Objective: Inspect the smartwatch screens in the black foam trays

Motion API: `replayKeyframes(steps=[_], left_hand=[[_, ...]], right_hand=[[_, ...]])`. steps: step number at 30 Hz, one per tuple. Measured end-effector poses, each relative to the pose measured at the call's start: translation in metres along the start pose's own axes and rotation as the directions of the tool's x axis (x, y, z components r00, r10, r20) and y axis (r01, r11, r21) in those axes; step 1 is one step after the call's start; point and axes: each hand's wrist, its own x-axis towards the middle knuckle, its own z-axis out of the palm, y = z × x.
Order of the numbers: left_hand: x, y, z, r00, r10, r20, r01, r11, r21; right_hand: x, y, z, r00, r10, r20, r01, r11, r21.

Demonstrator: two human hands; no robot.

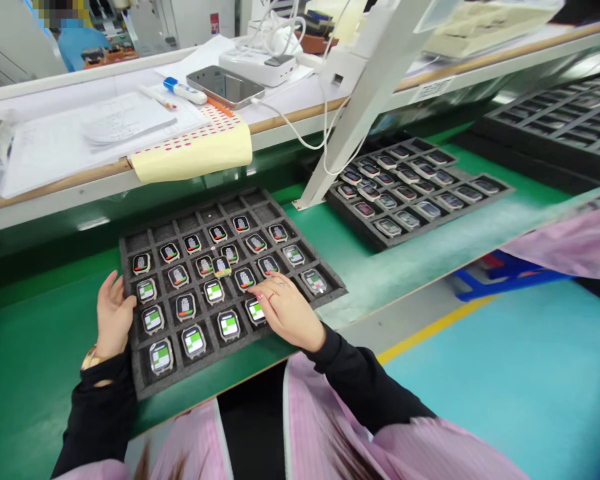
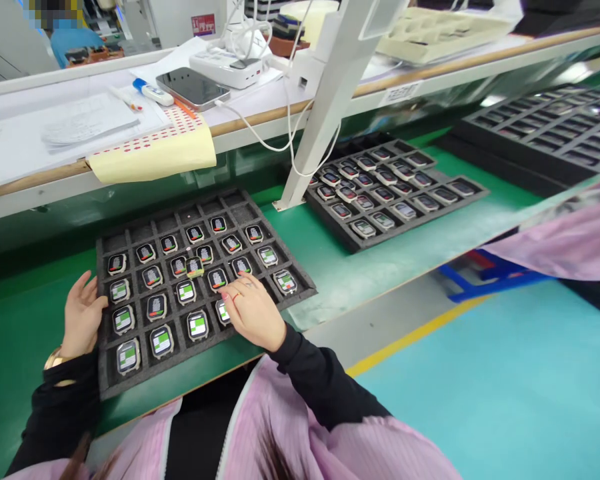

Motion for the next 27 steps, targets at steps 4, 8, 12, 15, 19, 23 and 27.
replayKeyframes(steps=[4,8,12,15,19,23,27], left_hand=[[-0.014,0.003,-0.014,0.996,-0.046,-0.078,0.047,0.999,0.013],[-0.021,0.0,-0.031,0.986,-0.118,-0.115,0.119,0.993,-0.005],[-0.014,-0.001,-0.035,0.981,-0.179,-0.071,0.169,0.978,-0.123],[-0.001,-0.002,-0.027,0.981,-0.178,-0.074,0.165,0.974,-0.153],[0.023,-0.007,-0.019,0.981,-0.174,-0.085,0.166,0.982,-0.091],[0.047,-0.01,-0.014,0.986,-0.137,-0.096,0.135,0.99,-0.029],[0.06,-0.004,-0.01,0.986,-0.109,-0.125,0.114,0.993,0.039]], right_hand=[[-0.01,-0.01,0.0,1.0,-0.027,-0.014,0.028,0.995,0.096],[-0.023,-0.004,-0.009,0.995,0.037,-0.097,-0.02,0.985,0.172],[-0.032,0.013,-0.021,0.984,0.1,-0.148,-0.088,0.992,0.089],[-0.034,0.019,-0.022,0.992,0.084,-0.091,-0.083,0.996,0.017],[-0.032,0.021,-0.019,0.997,0.071,0.009,-0.071,0.996,-0.05],[-0.024,0.029,-0.027,0.995,0.079,-0.057,-0.083,0.994,-0.071],[-0.006,0.045,-0.041,0.995,0.095,-0.042,-0.1,0.986,-0.131]])
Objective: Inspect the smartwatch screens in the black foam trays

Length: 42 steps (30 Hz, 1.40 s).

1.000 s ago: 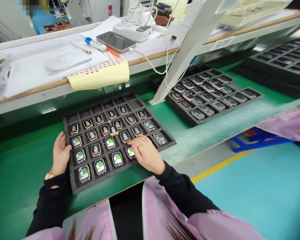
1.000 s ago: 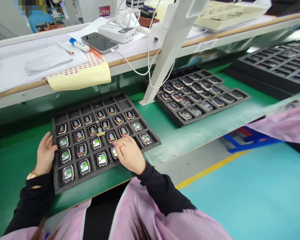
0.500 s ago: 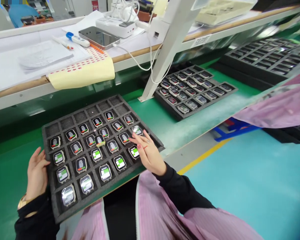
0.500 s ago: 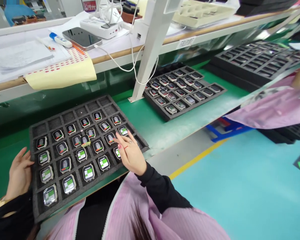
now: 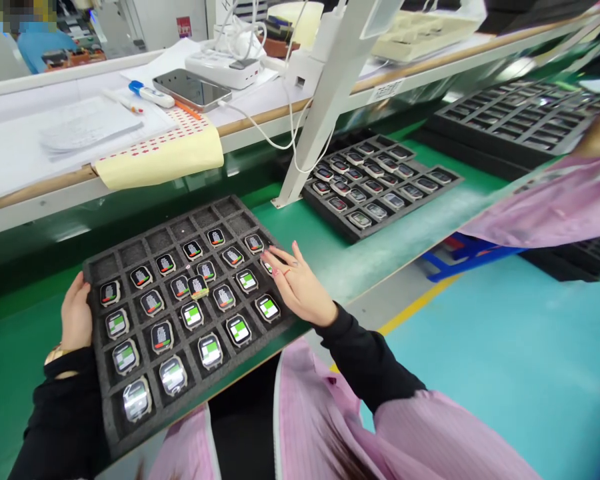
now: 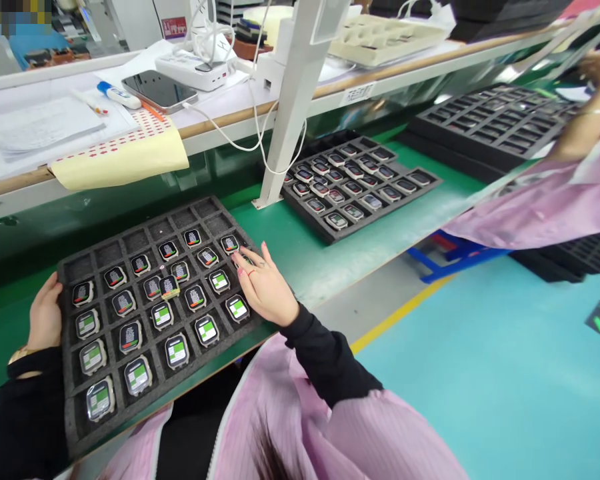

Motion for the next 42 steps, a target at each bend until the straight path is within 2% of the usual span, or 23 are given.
replayKeyframes(steps=[6,12,15,20,24,30,32,37,42], left_hand=[[0.0,0.006,0.002,0.999,0.037,-0.02,-0.035,0.996,0.079],[0.002,0.0,-0.001,0.999,0.038,-0.014,-0.037,0.994,0.098],[0.003,-0.001,-0.001,0.999,0.037,-0.01,-0.036,0.994,0.105],[0.003,-0.002,-0.001,0.998,0.054,0.013,-0.055,0.994,0.096],[0.003,-0.003,-0.001,0.998,0.057,0.022,-0.059,0.994,0.088],[-0.002,0.002,0.0,0.998,0.065,0.018,-0.066,0.994,0.088],[-0.003,0.004,0.001,0.998,0.067,0.018,-0.068,0.993,0.094],[0.001,0.0,-0.001,0.996,0.08,0.046,-0.084,0.99,0.11],[0.004,-0.004,-0.003,0.995,0.088,0.044,-0.092,0.99,0.104]], right_hand=[[0.03,0.019,-0.001,0.998,0.012,0.067,-0.008,0.998,-0.066],[0.034,0.024,0.011,0.999,0.039,0.004,-0.039,0.998,-0.053],[0.032,0.022,0.015,0.999,0.045,0.026,-0.045,0.999,-0.012],[0.034,0.01,0.019,0.992,-0.052,0.116,0.045,0.997,0.061],[0.038,0.004,0.023,0.989,-0.094,0.113,0.085,0.993,0.085],[0.037,0.003,0.029,0.973,-0.126,0.191,0.126,0.992,0.012],[0.036,0.002,0.028,0.977,-0.121,0.177,0.126,0.992,-0.013],[0.034,0.01,0.019,0.996,-0.036,0.086,0.041,0.998,-0.05],[0.036,0.032,0.007,0.99,0.143,0.01,-0.142,0.987,-0.071]])
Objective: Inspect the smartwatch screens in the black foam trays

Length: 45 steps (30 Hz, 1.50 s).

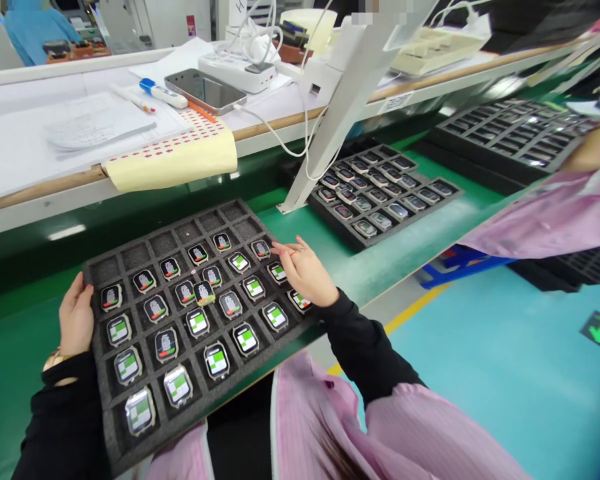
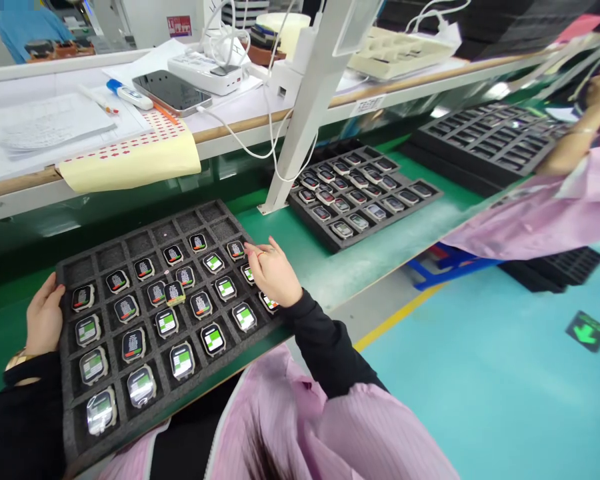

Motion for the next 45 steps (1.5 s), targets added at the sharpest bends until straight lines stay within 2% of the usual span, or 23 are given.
replayKeyframes(steps=[4,10,13,17,20,23,27,31,38,43,45], left_hand=[[-0.002,0.002,0.001,1.0,0.0,-0.01,0.0,1.0,-0.003],[-0.003,0.004,0.002,1.0,-0.001,-0.014,0.001,1.0,-0.011],[-0.003,0.005,0.002,1.0,0.0,-0.01,0.0,1.0,-0.011],[-0.004,0.006,0.002,1.0,-0.004,-0.012,0.004,1.0,-0.015],[-0.004,0.005,0.002,1.0,-0.003,-0.014,0.003,1.0,-0.018],[-0.002,0.0,0.001,1.0,0.007,-0.007,-0.007,1.0,-0.018],[0.004,-0.01,-0.003,0.999,0.034,0.029,-0.033,0.999,-0.027],[0.007,-0.016,-0.005,0.998,0.048,0.044,-0.047,0.998,-0.036],[0.006,-0.017,-0.005,0.997,0.067,0.034,-0.066,0.997,-0.027],[0.008,-0.022,-0.006,0.993,0.09,0.08,-0.089,0.996,-0.025],[0.009,-0.024,-0.007,0.994,0.083,0.077,-0.082,0.996,-0.019]], right_hand=[[0.009,0.009,-0.005,0.997,0.066,-0.039,-0.065,0.997,0.033],[0.009,0.001,0.002,0.998,-0.066,0.023,0.066,0.998,0.01],[0.005,0.001,0.007,0.996,-0.067,0.065,0.068,0.997,-0.021],[0.005,0.001,0.003,0.997,-0.055,0.056,0.055,0.998,0.008],[0.007,-0.01,-0.003,0.995,-0.083,0.063,0.08,0.996,0.048],[0.007,-0.03,-0.004,0.981,-0.161,0.111,0.147,0.982,0.119],[0.006,-0.058,0.007,0.924,-0.315,0.217,0.271,0.94,0.209],[0.007,-0.075,0.02,0.89,-0.376,0.257,0.32,0.918,0.235],[0.006,-0.086,0.032,0.91,-0.384,0.154,0.338,0.905,0.257],[0.003,-0.086,0.039,0.87,-0.41,0.275,0.376,0.911,0.17],[0.004,-0.087,0.038,0.879,-0.397,0.264,0.368,0.917,0.154]])
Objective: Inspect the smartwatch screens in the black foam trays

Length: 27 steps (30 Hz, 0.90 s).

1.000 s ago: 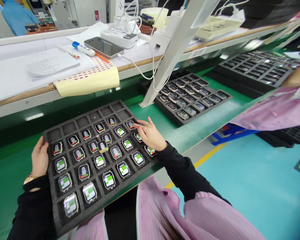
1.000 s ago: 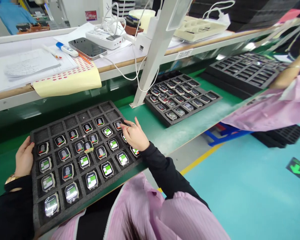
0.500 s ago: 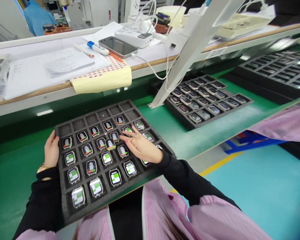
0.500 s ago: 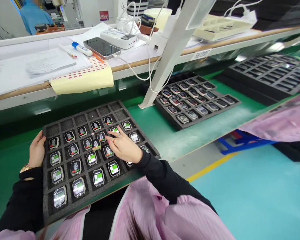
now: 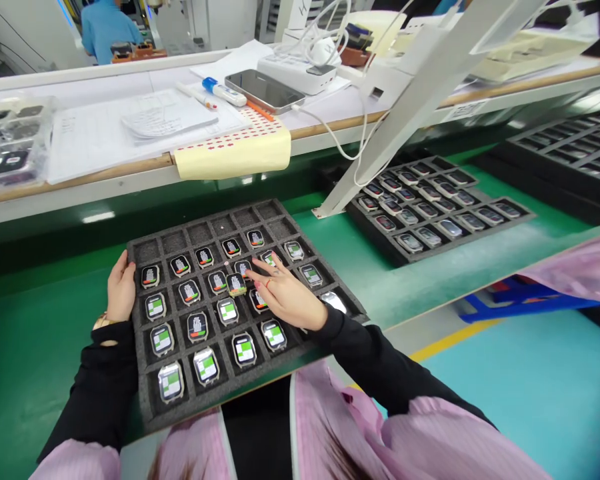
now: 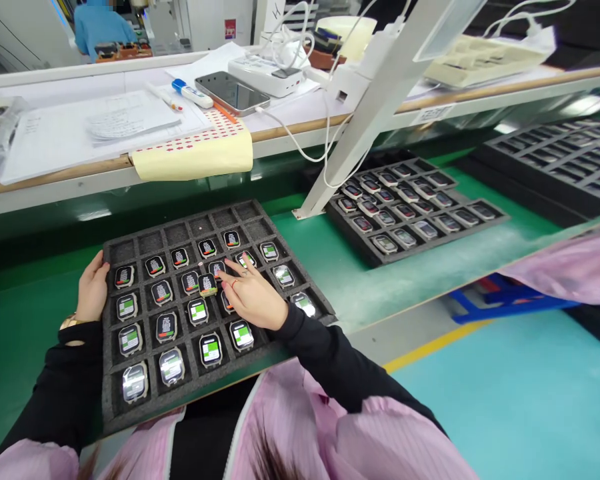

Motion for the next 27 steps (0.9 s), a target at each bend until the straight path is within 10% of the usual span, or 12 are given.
replayKeyframes(steps=[22,27], left_hand=[[0.001,-0.007,0.0,0.999,0.046,0.013,-0.046,0.999,0.005],[0.002,-0.011,0.001,0.998,0.056,0.018,-0.055,0.998,-0.023]], right_hand=[[0.024,-0.026,0.016,0.977,-0.187,-0.1,0.182,0.982,-0.05],[0.029,-0.035,0.019,0.979,-0.202,0.037,0.205,0.972,-0.118]])
